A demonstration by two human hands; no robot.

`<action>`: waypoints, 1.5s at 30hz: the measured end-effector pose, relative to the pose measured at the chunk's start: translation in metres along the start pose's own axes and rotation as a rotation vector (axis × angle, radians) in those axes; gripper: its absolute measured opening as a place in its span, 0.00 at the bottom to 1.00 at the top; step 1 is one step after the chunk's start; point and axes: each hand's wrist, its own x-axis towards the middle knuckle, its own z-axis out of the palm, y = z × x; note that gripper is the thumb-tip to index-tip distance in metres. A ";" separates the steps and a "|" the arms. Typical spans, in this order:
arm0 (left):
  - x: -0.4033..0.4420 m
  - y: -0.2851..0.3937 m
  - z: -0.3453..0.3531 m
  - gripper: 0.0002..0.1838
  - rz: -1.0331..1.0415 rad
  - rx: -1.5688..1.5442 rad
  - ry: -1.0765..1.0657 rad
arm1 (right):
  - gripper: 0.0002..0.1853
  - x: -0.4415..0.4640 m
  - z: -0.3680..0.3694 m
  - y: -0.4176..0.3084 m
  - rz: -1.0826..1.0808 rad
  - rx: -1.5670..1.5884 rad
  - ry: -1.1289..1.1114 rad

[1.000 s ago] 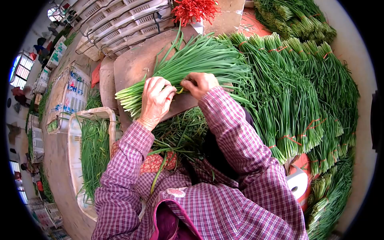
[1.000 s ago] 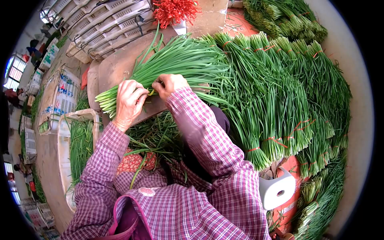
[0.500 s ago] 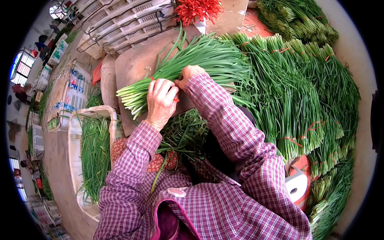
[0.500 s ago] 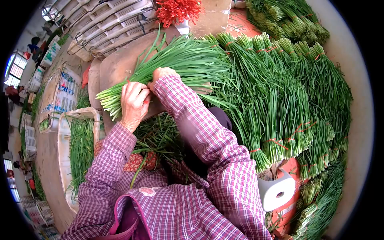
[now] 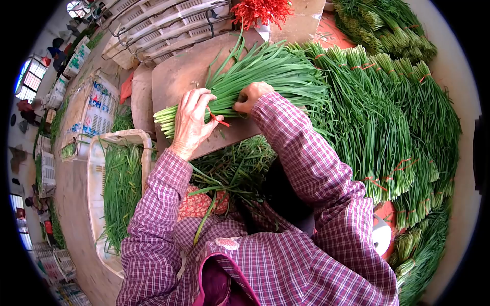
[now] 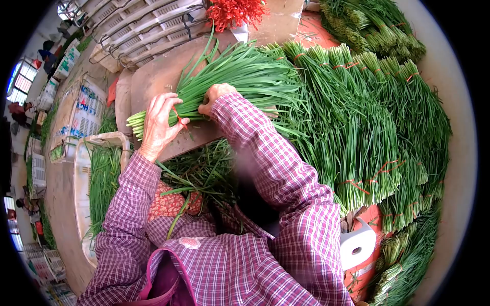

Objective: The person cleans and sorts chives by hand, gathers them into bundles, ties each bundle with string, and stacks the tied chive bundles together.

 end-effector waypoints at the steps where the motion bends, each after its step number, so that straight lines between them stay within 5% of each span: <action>1: -0.001 -0.001 0.001 0.25 -0.004 -0.001 -0.001 | 0.19 -0.001 -0.001 0.002 -0.001 -0.001 -0.004; 5: 0.000 -0.006 0.001 0.26 -0.031 -0.040 -0.013 | 0.18 -0.010 -0.017 0.027 -0.041 -0.001 0.075; 7: 0.002 -0.006 0.000 0.26 -0.041 -0.046 -0.033 | 0.16 -0.031 -0.036 0.031 -0.024 0.187 -0.044; 11: 0.021 -0.007 -0.022 0.31 -0.278 -0.575 -0.150 | 0.16 -0.085 -0.029 0.017 -0.443 0.732 -0.507; 13: 0.034 -0.022 -0.026 0.33 -0.432 -0.674 -0.190 | 0.13 -0.085 -0.028 0.015 -0.577 0.508 -0.350; 15: 0.048 -0.021 -0.023 0.35 -0.434 -0.618 -0.208 | 0.10 -0.069 -0.021 0.020 -0.420 0.372 0.057; 17: 0.060 -0.007 -0.016 0.37 -0.258 -0.116 -0.321 | 0.08 -0.060 -0.012 0.018 -0.265 0.090 0.299; 22: 0.063 -0.007 0.016 0.39 -0.266 -0.017 -0.427 | 0.11 -0.052 0.028 0.019 -0.245 -0.022 0.361; 37: 0.059 -0.034 0.030 0.24 -0.220 -0.148 -0.181 | 0.09 -0.055 0.039 0.016 -0.299 0.104 0.450; 40: 0.057 -0.024 0.025 0.23 -0.217 -0.149 -0.137 | 0.09 -0.047 0.030 0.011 -0.229 0.153 0.565; 45: 0.056 -0.010 0.019 0.22 -0.329 -0.103 -0.192 | 0.12 -0.034 0.028 0.002 -0.096 0.192 0.449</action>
